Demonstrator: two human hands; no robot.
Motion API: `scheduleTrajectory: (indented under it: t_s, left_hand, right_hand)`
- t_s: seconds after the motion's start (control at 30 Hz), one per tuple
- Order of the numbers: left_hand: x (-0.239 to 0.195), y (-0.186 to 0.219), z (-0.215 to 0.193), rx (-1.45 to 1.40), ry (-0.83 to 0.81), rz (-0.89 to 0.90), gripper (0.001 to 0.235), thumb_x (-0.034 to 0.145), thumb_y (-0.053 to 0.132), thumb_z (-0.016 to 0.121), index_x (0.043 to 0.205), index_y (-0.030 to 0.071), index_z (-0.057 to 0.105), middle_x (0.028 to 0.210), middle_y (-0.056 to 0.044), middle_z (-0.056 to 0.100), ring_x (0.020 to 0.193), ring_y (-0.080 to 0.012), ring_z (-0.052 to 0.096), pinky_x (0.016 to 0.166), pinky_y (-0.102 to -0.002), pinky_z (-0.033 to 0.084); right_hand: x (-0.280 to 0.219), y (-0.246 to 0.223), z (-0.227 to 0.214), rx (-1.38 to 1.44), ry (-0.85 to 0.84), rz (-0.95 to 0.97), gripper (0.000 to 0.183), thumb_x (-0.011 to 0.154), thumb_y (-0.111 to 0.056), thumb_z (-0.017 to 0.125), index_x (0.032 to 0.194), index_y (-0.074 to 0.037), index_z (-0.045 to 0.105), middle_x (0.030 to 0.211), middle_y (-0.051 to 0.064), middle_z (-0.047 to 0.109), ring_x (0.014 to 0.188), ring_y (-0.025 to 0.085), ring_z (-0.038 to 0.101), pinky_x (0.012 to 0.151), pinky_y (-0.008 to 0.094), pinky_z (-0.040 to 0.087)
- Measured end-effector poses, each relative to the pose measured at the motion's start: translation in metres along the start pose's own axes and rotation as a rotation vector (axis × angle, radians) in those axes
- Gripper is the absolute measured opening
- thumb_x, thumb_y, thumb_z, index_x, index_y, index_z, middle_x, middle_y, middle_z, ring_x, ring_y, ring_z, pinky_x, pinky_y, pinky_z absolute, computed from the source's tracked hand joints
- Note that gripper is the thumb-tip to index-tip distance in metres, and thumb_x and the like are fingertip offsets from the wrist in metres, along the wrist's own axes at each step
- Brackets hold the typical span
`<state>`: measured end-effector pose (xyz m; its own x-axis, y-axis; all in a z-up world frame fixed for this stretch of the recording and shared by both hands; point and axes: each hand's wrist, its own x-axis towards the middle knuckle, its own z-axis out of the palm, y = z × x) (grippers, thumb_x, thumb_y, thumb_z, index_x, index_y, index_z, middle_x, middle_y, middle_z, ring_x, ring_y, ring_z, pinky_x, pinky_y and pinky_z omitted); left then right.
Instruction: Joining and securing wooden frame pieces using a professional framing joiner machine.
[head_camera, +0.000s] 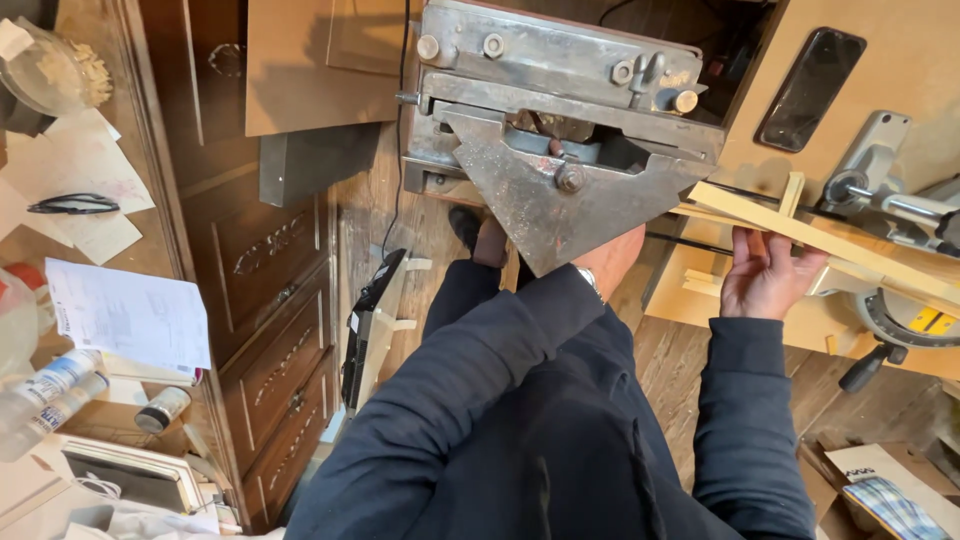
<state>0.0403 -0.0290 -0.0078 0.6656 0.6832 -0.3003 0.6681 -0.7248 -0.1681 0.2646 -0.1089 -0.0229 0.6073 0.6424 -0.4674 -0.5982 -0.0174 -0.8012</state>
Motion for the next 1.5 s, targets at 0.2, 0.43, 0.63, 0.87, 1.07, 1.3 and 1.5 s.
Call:
scheduleTrajectory:
  t_s: [0.2, 0.43, 0.63, 0.87, 1.07, 1.3, 1.5]
  left_hand:
    - [-0.001, 0.026, 0.035, -0.024, -0.045, 0.012, 0.04, 0.096, 0.021, 0.055, 0.133, 0.008, 0.063, 0.135, -0.012, 0.061, 0.126, -0.0332, 0.055, 0.106, -0.05, 0.043]
    - [0.001, 0.026, 0.036, -0.02, 0.053, -0.112, 0.04, 0.1, 0.023, 0.052, 0.136, 0.008, 0.062, 0.138, -0.013, 0.06, 0.129, -0.034, 0.054, 0.109, -0.05, 0.042]
    - [0.006, 0.035, 0.045, 0.01, 0.016, -0.092, 0.041, 0.1, 0.023, 0.052, 0.137, 0.009, 0.06, 0.137, -0.013, 0.06, 0.128, -0.0342, 0.055, 0.107, -0.052, 0.043]
    - [0.008, 0.04, 0.052, 0.091, -0.064, 0.003, 0.041, 0.098, 0.02, 0.053, 0.136, 0.008, 0.062, 0.136, -0.014, 0.06, 0.127, -0.0346, 0.055, 0.106, -0.052, 0.043]
    - [-0.002, 0.033, 0.044, -0.075, 0.112, -0.17, 0.038, 0.102, 0.024, 0.053, 0.135, 0.01, 0.063, 0.137, -0.013, 0.061, 0.129, -0.0336, 0.055, 0.109, -0.052, 0.043]
    - [0.011, 0.036, 0.04, -0.054, 0.033, -0.103, 0.038, 0.097, 0.023, 0.053, 0.129, 0.006, 0.067, 0.131, -0.014, 0.064, 0.121, -0.034, 0.058, 0.1, -0.051, 0.047]
    - [0.011, 0.029, 0.029, 0.03, 0.083, -0.148, 0.038, 0.095, 0.027, 0.052, 0.119, 0.006, 0.072, 0.122, -0.014, 0.069, 0.114, -0.0331, 0.062, 0.097, -0.05, 0.047]
  right_hand:
    - [0.001, 0.007, -0.004, -0.007, -0.021, 0.026, 0.035, 0.112, 0.005, 0.063, 0.136, -0.013, 0.046, 0.13, 0.013, 0.065, 0.116, 0.028, 0.072, 0.11, 0.05, 0.062]
    - [-0.002, 0.01, 0.005, 0.006, -0.005, 0.053, 0.04, 0.11, 0.007, 0.063, 0.138, -0.015, 0.046, 0.131, 0.012, 0.066, 0.118, 0.028, 0.072, 0.109, 0.048, 0.062]
    - [-0.003, 0.011, 0.004, -0.004, -0.003, 0.057, 0.041, 0.108, 0.007, 0.064, 0.138, -0.015, 0.046, 0.131, 0.012, 0.066, 0.119, 0.028, 0.072, 0.109, 0.049, 0.062]
    - [-0.006, 0.012, 0.005, -0.018, -0.036, 0.038, 0.04, 0.11, 0.003, 0.066, 0.14, -0.015, 0.046, 0.134, 0.011, 0.065, 0.123, 0.028, 0.071, 0.111, 0.05, 0.062]
    - [-0.009, 0.013, 0.014, -0.045, -0.012, 0.047, 0.039, 0.109, 0.0, 0.066, 0.139, -0.016, 0.047, 0.134, 0.012, 0.065, 0.124, 0.029, 0.07, 0.11, 0.05, 0.057]
    - [-0.008, 0.015, 0.011, -0.057, -0.002, 0.048, 0.041, 0.109, -0.001, 0.067, 0.14, -0.017, 0.045, 0.135, 0.011, 0.065, 0.122, 0.028, 0.07, 0.111, 0.049, 0.06]
    - [-0.007, 0.016, 0.01, -0.067, -0.013, 0.033, 0.037, 0.11, -0.001, 0.067, 0.137, -0.014, 0.045, 0.134, 0.012, 0.065, 0.118, 0.027, 0.071, 0.107, 0.048, 0.06]
